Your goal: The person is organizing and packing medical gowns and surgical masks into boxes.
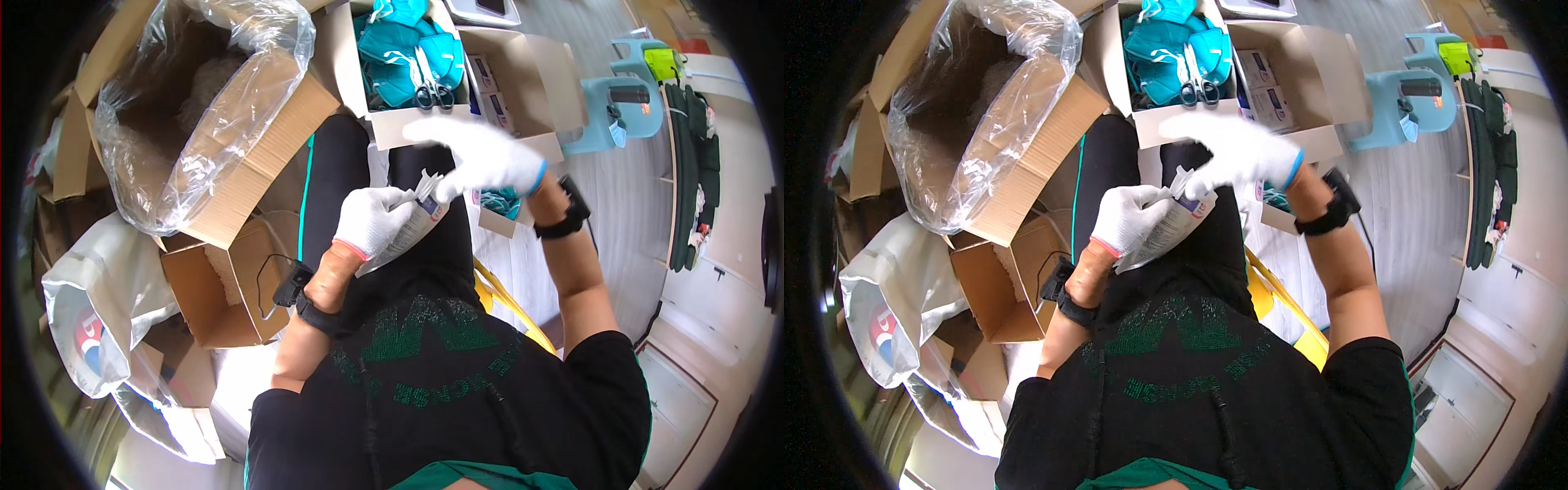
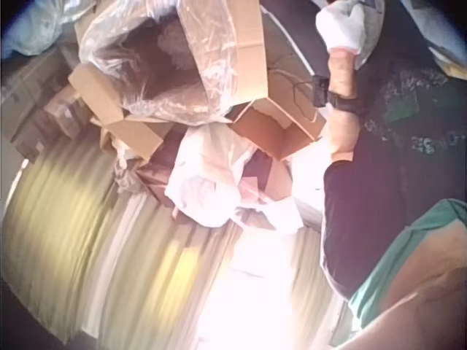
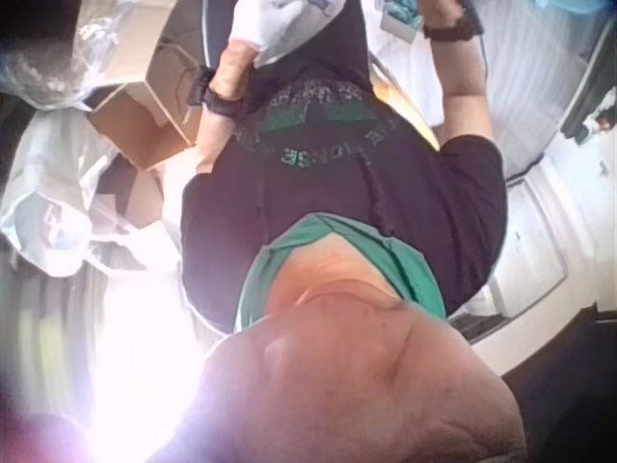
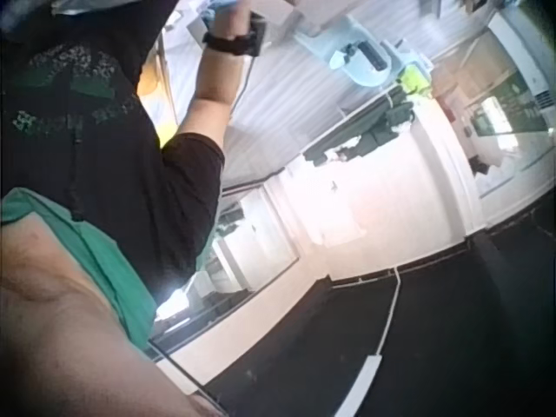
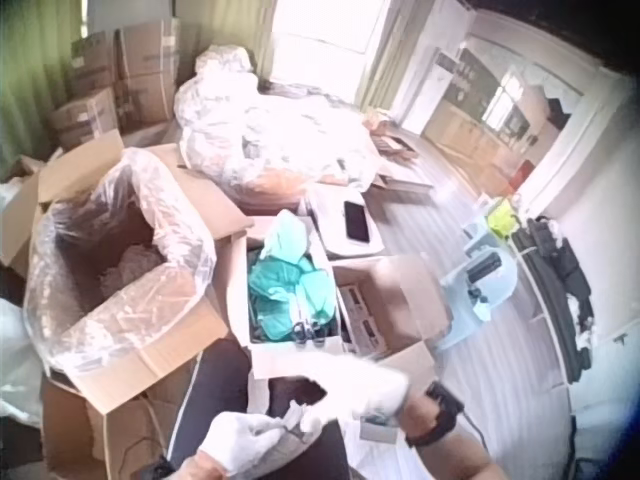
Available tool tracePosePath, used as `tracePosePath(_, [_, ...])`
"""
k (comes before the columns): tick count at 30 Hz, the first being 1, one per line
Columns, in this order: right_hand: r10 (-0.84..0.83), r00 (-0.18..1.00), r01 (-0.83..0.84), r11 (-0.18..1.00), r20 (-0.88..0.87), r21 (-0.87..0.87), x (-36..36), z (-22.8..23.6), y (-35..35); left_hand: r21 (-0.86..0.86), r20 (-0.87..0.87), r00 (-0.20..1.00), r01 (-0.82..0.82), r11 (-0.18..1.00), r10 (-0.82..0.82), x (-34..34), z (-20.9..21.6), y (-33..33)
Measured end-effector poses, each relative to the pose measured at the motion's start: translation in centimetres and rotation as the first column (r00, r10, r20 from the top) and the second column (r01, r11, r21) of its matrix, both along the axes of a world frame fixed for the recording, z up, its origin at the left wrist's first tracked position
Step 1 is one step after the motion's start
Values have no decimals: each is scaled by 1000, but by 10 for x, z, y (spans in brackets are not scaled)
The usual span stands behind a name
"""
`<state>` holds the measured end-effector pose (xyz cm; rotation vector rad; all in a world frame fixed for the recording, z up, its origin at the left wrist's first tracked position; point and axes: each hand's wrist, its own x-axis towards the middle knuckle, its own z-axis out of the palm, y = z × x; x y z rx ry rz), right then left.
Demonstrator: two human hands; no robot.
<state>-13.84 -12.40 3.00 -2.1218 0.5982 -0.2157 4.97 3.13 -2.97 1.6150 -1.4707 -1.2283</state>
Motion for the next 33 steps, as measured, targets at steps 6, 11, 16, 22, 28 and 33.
tracePosePath(6, [-399, 916, 395, 868, -52, 302, -30, -34, 78, 13, 114, 967, 226, 974, -226, -8, 9, -16])
tracePosePath(11, [-562, 823, 537, 726, -79, 429, -40, -24, 107, 61, 90, 822, 559, 827, -562, -20, 0, -27])
tracePosePath(16, [-667, 714, 663, 547, -213, 511, -59, -36, 145, -9, 25, 800, 600, 800, -600, -45, -2, -5])
tracePosePath(22, [-854, 458, 864, 364, -245, 348, -62, -57, 152, -64, 456, 565, 791, 608, -687, -88, 13, -9])
tracePosePath(28, [-843, 364, 929, 359, -395, 90, -65, -73, 150, -219, 591, 523, 837, 502, -614, -94, 8, 19])
tracePosePath(33, [-891, 189, 982, 168, -413, 88, -70, -106, 156, -160, 662, 420, 888, 431, -620, -90, 4, 34])
